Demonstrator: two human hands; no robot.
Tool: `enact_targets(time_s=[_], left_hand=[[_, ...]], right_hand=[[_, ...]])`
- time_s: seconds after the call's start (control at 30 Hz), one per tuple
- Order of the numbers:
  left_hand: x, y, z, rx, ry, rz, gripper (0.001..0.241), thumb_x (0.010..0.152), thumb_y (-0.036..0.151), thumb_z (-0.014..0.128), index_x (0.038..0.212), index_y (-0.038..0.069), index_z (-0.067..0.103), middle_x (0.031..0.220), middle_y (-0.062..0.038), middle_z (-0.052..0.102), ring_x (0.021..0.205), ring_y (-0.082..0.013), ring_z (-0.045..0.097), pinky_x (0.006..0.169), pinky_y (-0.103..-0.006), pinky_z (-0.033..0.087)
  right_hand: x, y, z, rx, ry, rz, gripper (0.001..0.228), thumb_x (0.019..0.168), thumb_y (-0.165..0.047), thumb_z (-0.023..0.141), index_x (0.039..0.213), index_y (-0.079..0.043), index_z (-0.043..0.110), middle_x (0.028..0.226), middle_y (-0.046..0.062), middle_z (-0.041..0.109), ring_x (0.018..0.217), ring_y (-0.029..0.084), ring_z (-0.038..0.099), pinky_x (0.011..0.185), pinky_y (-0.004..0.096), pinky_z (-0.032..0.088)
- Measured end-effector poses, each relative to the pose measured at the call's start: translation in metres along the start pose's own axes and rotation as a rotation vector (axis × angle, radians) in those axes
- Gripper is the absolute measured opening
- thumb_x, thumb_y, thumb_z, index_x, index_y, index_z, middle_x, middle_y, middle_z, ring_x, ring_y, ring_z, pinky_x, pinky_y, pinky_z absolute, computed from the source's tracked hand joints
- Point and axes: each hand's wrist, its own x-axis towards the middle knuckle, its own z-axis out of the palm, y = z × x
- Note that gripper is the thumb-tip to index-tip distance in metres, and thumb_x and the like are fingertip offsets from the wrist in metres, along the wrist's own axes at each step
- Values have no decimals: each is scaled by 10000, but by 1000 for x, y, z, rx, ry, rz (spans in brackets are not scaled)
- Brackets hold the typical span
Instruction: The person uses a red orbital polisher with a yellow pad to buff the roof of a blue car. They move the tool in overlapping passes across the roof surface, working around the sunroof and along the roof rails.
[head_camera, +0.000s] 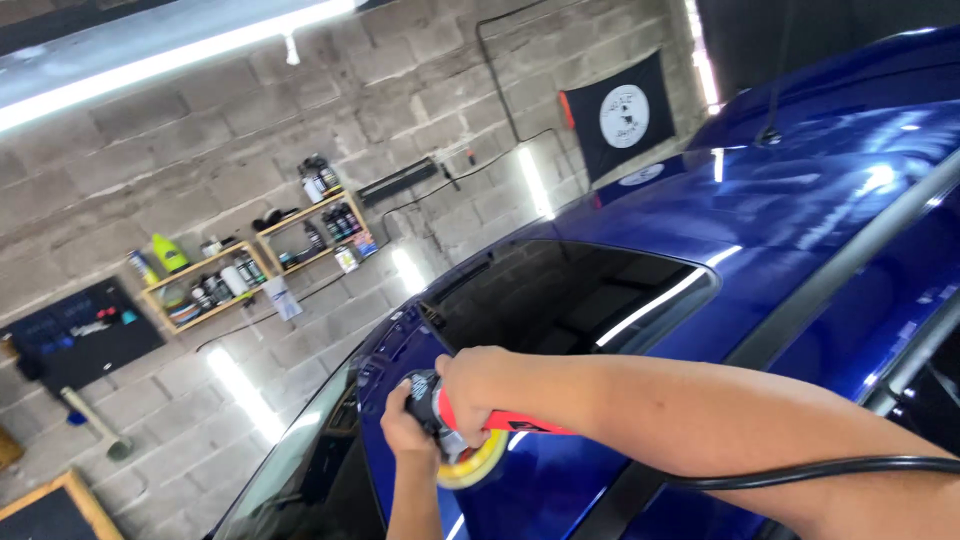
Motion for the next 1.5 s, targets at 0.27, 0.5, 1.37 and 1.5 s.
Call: enact_targets(time_s=[0.27, 0.5, 1.37, 1.5], left_hand=[[-7, 3, -18, -1, 77, -9, 222, 774, 264, 713, 866, 69, 664, 811, -48, 616, 660, -187, 545, 610, -346, 481], [-5, -3, -27, -128, 0, -82, 200, 758, 274, 704, 838, 101, 643, 802, -57, 663, 645, -215, 613, 603, -352, 523], [-70, -13, 0, -170, -179, -105, 339, 667, 318, 783, 916, 93, 730, 873, -143, 725, 755, -283, 707, 686, -379, 598], [-95, -17, 17, -137, -208, -37, 337, 666, 307, 783, 914, 85, 731, 865, -150, 723, 751, -272, 702, 684, -374, 597]], right_hand=[[-13, -13, 3, 69, -18, -14, 905, 587, -246, 795, 1348, -84, 334, 1109, 116, 646, 989, 284, 693, 778, 393, 558], [-21, -14, 7, 86, -4, -20, 902, 560, -229, 801, 1326, -65, 355, 1104, 113, 665, 978, 282, 715, 773, 395, 572], [-56, 17, 21, -77, 16, -64, 1173, 608, -376, 900, 1496, 15, 241, 1205, 189, 669, 1140, 375, 661, 871, 495, 555], [-68, 33, 26, -120, -4, -50, 1057, 665, -423, 860, 1446, 17, 298, 1223, 213, 652, 1122, 402, 666, 853, 501, 552]])
